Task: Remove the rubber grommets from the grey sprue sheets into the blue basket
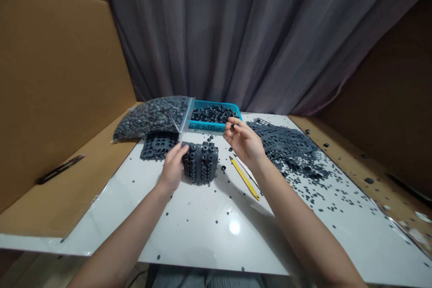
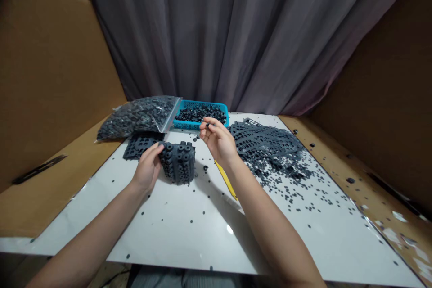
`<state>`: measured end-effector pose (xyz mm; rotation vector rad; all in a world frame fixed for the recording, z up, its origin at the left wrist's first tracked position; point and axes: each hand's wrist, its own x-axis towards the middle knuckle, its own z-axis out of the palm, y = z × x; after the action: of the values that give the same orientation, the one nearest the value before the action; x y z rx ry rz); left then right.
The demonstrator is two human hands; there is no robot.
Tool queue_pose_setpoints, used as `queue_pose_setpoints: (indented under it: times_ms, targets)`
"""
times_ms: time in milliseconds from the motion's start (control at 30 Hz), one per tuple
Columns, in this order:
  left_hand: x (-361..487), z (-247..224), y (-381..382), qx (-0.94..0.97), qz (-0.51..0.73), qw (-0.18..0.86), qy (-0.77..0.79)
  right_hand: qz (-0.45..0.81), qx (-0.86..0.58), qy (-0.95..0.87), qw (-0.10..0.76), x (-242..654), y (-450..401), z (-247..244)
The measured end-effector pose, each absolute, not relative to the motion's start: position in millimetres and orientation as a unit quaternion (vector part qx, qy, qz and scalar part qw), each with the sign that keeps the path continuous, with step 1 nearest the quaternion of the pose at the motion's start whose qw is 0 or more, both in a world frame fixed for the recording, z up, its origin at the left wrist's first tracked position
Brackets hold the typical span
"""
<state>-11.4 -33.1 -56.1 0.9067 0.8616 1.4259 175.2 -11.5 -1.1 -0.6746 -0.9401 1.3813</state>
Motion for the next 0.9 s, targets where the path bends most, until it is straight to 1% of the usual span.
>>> queue_pose_setpoints:
  times_ms: [67, 167, 233, 267, 333, 433, 533, 633, 767, 900]
  targets:
    - [-11, -56, -34, 0.411, 0.582, 0.601, 0.363, 0.635, -0.306, -0.393, 0.59, 173, -12, -3]
    - [-10, -57, -34, 0.448, 0.554, 0.594, 0.372, 0.67, -0.344, -0.385, 0.533, 168, -13, -10]
    - [-9, -57, -35, 0.461, 0.548, 0.581, 0.387, 0.643, -0.381, -0.424, 0.511, 165, -14, -14]
    - [-8, -57, -36, 0.466, 0.54, 0.578, 0.396, 0.601, -0.404, -0.47, 0.504, 163, -15, -16]
    - [-7, -57, -37, 0.482, 0.52, 0.574, 0.409, 0.465, -0.446, -0.601, 0.472, 161, -19, -19]
    - [-5, -56, -39, 0.505, 0.503, 0.571, 0.407, 0.245, -0.458, -0.772, 0.365, 158, -26, -20]
    - [-3, -55, -40, 0.531, 0.499, 0.552, 0.406, 0.129, -0.461, -0.84, 0.257, 157, -32, -20]
    - [-3, -57, -40, 0.551, 0.506, 0.51, 0.426, 0.05, -0.467, -0.862, 0.191, 156, -33, -19]
    - [-5, -62, -38, 0.567, 0.507, 0.489, 0.427, 0.023, -0.477, -0.863, 0.164, 154, -34, -19]
    - [-7, -64, -37, 0.58, 0.509, 0.47, 0.428, 0.09, -0.45, -0.868, 0.187, 153, -34, -19]
